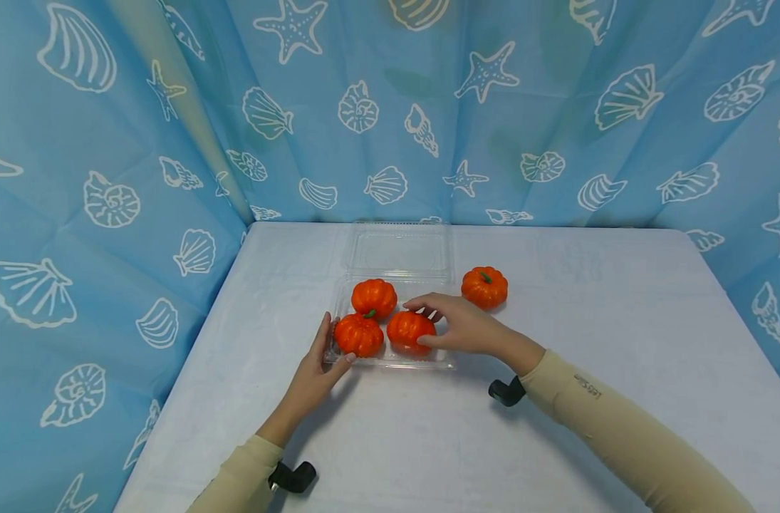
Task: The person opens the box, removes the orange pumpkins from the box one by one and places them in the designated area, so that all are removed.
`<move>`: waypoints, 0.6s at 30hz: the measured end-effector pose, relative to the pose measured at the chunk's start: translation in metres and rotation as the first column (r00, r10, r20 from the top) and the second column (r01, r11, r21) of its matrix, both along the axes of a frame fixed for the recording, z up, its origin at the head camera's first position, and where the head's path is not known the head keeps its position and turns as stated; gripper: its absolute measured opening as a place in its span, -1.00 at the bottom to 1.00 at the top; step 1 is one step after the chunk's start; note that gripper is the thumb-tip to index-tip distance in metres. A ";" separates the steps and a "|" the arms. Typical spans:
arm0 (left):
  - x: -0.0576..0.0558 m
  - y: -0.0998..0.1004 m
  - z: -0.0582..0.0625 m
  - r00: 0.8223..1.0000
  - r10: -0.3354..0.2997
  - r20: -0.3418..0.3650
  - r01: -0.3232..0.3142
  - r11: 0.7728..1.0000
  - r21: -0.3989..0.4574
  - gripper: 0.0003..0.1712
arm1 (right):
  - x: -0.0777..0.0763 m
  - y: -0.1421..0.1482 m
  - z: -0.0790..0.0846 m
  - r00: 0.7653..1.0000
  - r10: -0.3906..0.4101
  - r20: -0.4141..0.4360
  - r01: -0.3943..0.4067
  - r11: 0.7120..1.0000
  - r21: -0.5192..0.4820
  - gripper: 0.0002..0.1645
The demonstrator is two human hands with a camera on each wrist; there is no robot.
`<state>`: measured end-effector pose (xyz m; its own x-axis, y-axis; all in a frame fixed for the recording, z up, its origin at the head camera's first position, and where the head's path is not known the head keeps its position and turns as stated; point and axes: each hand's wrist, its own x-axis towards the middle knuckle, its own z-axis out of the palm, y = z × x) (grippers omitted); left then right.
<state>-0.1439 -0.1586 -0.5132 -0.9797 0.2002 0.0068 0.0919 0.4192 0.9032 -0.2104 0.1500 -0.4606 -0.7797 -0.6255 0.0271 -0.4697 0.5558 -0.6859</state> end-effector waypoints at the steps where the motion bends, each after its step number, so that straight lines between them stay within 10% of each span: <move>1: 0.000 0.000 0.000 1.000 0.001 0.002 -0.001 1.000 -0.002 0.05 | 0.000 0.000 0.000 1.000 0.001 -0.022 -0.001 1.000 0.014 -0.31; 18: -0.001 0.000 -0.001 1.000 0.002 0.002 -0.002 1.000 0.000 0.04 | -0.001 -0.001 0.000 0.987 0.024 -0.160 0.001 0.988 0.154 -0.36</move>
<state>-0.1451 -0.1590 -0.5143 -0.9801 0.1985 0.0046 0.0891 0.4192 0.9035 -0.2117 0.1492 -0.4603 -0.7653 -0.6412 0.0552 -0.5744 0.6419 -0.5079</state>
